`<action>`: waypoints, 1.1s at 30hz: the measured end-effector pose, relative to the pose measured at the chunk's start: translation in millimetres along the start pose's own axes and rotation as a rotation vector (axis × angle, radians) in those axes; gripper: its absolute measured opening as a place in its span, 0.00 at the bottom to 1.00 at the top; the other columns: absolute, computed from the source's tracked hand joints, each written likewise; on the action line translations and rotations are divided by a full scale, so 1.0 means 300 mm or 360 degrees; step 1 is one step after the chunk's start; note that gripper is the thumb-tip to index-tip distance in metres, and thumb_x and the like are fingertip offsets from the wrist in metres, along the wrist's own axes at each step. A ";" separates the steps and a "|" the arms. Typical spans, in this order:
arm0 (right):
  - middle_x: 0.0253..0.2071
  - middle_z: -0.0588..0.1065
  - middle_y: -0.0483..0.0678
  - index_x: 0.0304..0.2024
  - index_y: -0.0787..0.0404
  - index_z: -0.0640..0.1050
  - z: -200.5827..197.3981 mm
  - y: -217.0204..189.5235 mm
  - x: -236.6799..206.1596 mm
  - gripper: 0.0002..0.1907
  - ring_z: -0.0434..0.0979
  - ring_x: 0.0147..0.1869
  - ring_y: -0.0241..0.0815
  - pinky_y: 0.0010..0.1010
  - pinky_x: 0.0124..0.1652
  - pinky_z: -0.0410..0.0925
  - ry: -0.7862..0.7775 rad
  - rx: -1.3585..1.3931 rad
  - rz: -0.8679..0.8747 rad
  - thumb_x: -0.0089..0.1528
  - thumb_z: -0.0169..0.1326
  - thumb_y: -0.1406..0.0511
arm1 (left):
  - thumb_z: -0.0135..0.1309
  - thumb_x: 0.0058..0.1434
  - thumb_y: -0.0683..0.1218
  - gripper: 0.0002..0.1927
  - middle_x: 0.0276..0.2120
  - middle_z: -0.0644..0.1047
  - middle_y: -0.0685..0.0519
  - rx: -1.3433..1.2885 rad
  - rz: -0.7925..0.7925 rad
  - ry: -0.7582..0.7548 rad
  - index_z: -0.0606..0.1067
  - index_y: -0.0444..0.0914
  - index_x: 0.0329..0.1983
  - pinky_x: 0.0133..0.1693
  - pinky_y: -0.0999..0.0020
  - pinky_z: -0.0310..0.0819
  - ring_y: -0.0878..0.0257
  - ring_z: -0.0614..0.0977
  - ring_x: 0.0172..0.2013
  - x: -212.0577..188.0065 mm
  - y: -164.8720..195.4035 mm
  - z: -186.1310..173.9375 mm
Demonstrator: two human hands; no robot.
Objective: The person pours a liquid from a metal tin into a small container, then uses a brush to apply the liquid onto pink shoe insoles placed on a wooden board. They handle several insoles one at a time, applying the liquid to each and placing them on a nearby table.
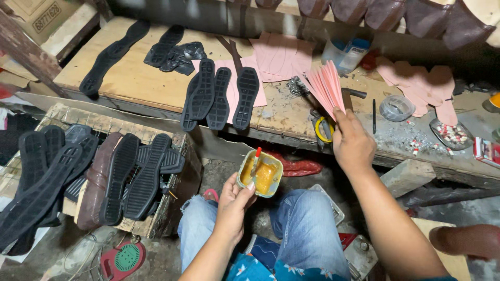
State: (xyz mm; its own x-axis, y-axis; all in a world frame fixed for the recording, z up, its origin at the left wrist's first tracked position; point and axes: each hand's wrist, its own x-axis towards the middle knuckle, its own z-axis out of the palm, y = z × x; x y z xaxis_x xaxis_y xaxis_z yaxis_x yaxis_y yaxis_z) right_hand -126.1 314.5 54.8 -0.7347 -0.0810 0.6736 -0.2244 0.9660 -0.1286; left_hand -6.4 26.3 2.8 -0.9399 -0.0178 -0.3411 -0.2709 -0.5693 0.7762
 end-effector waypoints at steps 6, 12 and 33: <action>0.61 0.75 0.58 0.61 0.49 0.77 0.023 0.092 -0.039 0.27 0.81 0.47 0.61 0.48 0.43 0.73 -0.0171 -0.0229 0.0175 0.59 0.57 0.69 | 0.59 0.59 0.45 0.37 0.52 0.77 0.49 -0.0008 0.0091 -0.0051 0.61 0.33 0.71 0.50 0.67 0.77 0.62 0.81 0.49 0.131 -0.012 0.069; 0.63 0.73 0.59 0.62 0.48 0.77 0.066 0.092 -0.073 0.28 0.79 0.53 0.60 0.48 0.48 0.72 -0.0306 -0.0256 0.0225 0.58 0.58 0.67 | 0.60 0.59 0.47 0.43 0.49 0.78 0.50 0.0094 0.0059 -0.0006 0.53 0.36 0.73 0.44 0.69 0.75 0.64 0.80 0.44 0.290 -0.032 0.166; 0.68 0.66 0.60 0.58 0.52 0.79 0.039 0.114 -0.048 0.30 0.68 0.66 0.62 0.49 0.62 0.61 -0.0371 0.0169 0.0258 0.51 0.59 0.69 | 0.59 0.61 0.53 0.30 0.41 0.76 0.55 0.0080 0.0078 0.0271 0.65 0.35 0.60 0.35 0.73 0.74 0.69 0.77 0.37 0.572 -0.075 0.358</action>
State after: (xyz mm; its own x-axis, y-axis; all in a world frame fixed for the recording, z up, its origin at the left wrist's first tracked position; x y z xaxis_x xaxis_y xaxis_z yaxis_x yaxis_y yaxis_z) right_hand -130.7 345.9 32.2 -0.8908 0.0063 0.4544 -0.1487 0.9408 -0.3045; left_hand -183.9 124.4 -16.4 -0.9046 -0.1861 -0.3836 -0.2395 -0.5225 0.8183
